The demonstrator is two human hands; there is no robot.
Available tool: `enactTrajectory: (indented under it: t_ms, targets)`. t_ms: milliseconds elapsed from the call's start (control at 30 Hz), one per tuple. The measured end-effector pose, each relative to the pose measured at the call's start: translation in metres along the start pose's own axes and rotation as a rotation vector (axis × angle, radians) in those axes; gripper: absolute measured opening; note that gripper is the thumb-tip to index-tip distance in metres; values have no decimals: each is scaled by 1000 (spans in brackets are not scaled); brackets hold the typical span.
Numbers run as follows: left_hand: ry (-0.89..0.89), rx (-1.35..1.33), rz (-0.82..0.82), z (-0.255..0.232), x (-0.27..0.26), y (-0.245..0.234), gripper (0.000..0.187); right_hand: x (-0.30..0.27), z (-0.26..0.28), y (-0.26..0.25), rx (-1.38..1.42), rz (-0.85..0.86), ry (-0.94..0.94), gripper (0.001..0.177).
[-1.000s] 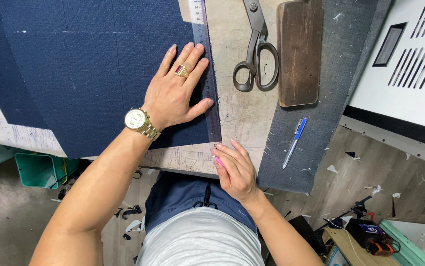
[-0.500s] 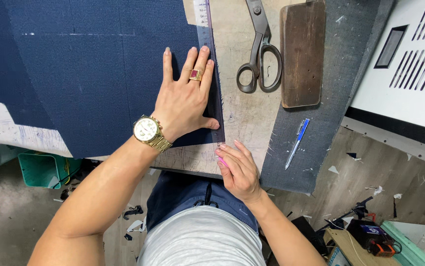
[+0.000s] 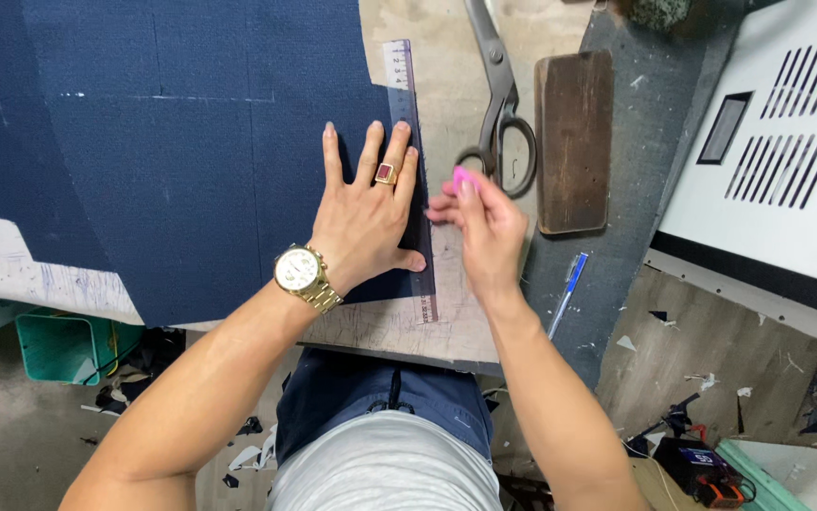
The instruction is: The person uses a ruler and chalk to mark lines on blue fabric, then cuts the fabric along the markings with shears before unfolding the piece.
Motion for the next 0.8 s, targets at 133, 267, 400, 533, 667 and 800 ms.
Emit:
enactTrajectory:
  t_ms: [133, 267, 400, 533, 667, 800]
  targets:
    - [-5, -25, 0, 1, -1, 0, 140, 33, 12, 11, -126, 5, -151, 28]
    - [-8, -14, 8, 3, -1, 0, 139, 60, 24, 22, -217, -26, -122, 30]
    - [-4, -23, 20, 4, 0, 0, 139, 86, 21, 37, -347, -10, 22, 32]
    - [-3, -48, 32, 4, -1, -1, 137, 97, 23, 48, -516, 22, 102, 22]
    - [-7, -59, 51, 5, 0, 0, 136, 105, 10, 44, -623, 12, 161, 19]
    - [-1, -78, 56, 5, 0, -1, 135, 117, -9, 32, -645, 20, 148, 19]
Point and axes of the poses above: each hand's wrist, its own x-axis towards the middle knuckle, its own y-axis out of the palm, z = x × y, the point moved 8 cm from there along x, towards the middle knuckle, and after that the axes turned 2 degrees about x, right-handed, at the moved point
